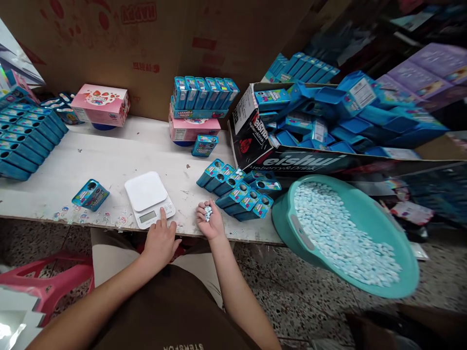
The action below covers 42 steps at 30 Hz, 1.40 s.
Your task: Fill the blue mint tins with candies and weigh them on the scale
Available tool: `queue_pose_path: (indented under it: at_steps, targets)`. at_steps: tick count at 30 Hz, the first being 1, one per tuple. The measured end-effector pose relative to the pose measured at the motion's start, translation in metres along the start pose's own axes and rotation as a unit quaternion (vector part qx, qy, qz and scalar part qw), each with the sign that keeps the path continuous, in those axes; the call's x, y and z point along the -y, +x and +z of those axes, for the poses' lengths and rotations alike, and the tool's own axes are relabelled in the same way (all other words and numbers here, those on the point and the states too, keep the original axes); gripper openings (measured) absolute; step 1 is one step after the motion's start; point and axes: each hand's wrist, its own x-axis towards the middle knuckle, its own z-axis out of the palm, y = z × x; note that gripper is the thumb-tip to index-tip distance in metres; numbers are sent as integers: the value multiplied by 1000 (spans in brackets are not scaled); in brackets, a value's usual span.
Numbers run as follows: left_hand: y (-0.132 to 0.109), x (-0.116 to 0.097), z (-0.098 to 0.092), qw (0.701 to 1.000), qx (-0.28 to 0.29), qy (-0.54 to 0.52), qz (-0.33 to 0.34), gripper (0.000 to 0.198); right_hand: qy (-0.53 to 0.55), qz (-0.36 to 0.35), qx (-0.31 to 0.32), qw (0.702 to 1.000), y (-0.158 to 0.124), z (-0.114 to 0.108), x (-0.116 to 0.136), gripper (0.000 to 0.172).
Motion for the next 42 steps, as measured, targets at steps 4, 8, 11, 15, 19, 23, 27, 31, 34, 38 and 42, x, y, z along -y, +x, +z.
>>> queue_pose_path:
  at_steps: [4, 8, 11, 15, 19, 23, 27, 31, 34, 38, 42]
  targets:
    - [4, -1, -3, 1000, 12, 13, -8, 31, -7, -3, 18, 1000, 0, -1, 0, 22]
    - [11, -2, -10, 999, 37, 14, -29, 28, 3, 3, 9, 1000, 0, -2, 1, 23]
    - [18, -4, -11, 998, 47, 0, -44, 28, 2, 3, 8, 1000, -1, -3, 1, 24]
    - [24, -10, -7, 996, 73, -9, -58, 27, 4, -6, 10, 1000, -1, -4, 0, 24]
    - [13, -13, -10, 995, 67, -44, -58, 27, 3, -2, 8, 1000, 0, -3, -1, 24]
    - [-20, -13, -13, 994, 17, -95, 43, 33, 5, 2, 16, 1000, 1, -3, -1, 24]
    - [-54, -1, -12, 981, 64, -154, 102, 22, 6, 3, 12, 1000, 0, -5, -1, 23]
    - [-71, 20, -15, 975, 116, -187, 37, 22, 8, 2, 0, 1000, -1, -3, -2, 26]
    - [-73, 29, -19, 974, 122, -190, 15, 23, 11, -4, -5, 1000, -2, -2, -2, 29]
    - [-69, 23, -16, 978, 113, -173, 41, 23, 14, -8, -7, 1000, -3, -1, -2, 29]
    - [-68, 11, -5, 982, 62, -163, 76, 26, 7, -7, -5, 1000, -3, -1, -1, 28]
